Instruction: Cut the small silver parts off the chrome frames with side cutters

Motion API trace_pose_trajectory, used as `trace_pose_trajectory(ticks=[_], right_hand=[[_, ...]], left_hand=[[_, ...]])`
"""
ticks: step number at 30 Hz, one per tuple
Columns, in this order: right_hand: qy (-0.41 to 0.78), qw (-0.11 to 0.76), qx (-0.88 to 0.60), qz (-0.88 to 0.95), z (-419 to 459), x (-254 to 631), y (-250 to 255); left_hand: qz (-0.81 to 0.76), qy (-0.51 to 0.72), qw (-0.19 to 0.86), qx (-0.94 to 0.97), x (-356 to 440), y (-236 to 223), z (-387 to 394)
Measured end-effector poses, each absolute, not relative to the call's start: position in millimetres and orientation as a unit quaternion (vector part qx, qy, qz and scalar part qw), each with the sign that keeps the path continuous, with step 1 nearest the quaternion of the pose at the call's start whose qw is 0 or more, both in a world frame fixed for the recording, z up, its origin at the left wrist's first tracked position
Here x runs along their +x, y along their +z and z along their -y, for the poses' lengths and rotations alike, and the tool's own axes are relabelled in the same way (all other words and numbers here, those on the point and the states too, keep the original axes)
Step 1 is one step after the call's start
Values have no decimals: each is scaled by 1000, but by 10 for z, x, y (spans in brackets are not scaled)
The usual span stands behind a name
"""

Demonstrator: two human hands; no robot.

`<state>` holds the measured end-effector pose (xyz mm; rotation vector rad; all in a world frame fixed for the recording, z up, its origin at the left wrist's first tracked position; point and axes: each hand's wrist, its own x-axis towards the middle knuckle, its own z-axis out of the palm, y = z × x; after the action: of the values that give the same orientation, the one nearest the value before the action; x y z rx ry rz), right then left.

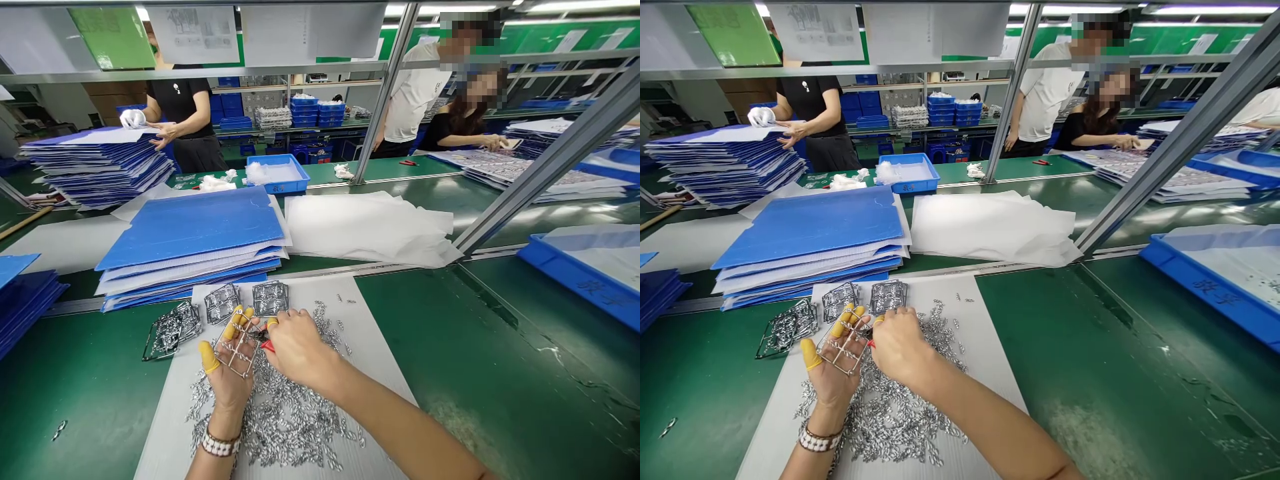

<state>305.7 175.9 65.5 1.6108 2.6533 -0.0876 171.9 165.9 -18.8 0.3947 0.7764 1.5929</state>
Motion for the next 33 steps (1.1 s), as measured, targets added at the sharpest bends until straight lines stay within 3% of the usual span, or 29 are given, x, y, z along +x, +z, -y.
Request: trace_pose_trajectory(ticks=[11,14,20,24,28,33], right_hand=[[-36,5,508,-860,-1757,3096,634],[-101,-76,529,-839,-1783,3213,626],[-415,-335,539,-652,-1912,3262,382],[-505,-404,500,-576,-1939,3252,297],[-436,-460,507,-584,-1895,3267,313],[-254,-428,541,-678,-1737,3027,146]], left_hand=[[-342,700,600,184,1721,-195,-1669],[-355,704,574,223,1725,-217,-1643],[-381,669,419,481,1798,-240,-1532],[-377,616,365,588,1796,-198,-1487],[-405,644,356,543,1793,-176,-1512],[-358,659,595,289,1915,-200,-1554]])
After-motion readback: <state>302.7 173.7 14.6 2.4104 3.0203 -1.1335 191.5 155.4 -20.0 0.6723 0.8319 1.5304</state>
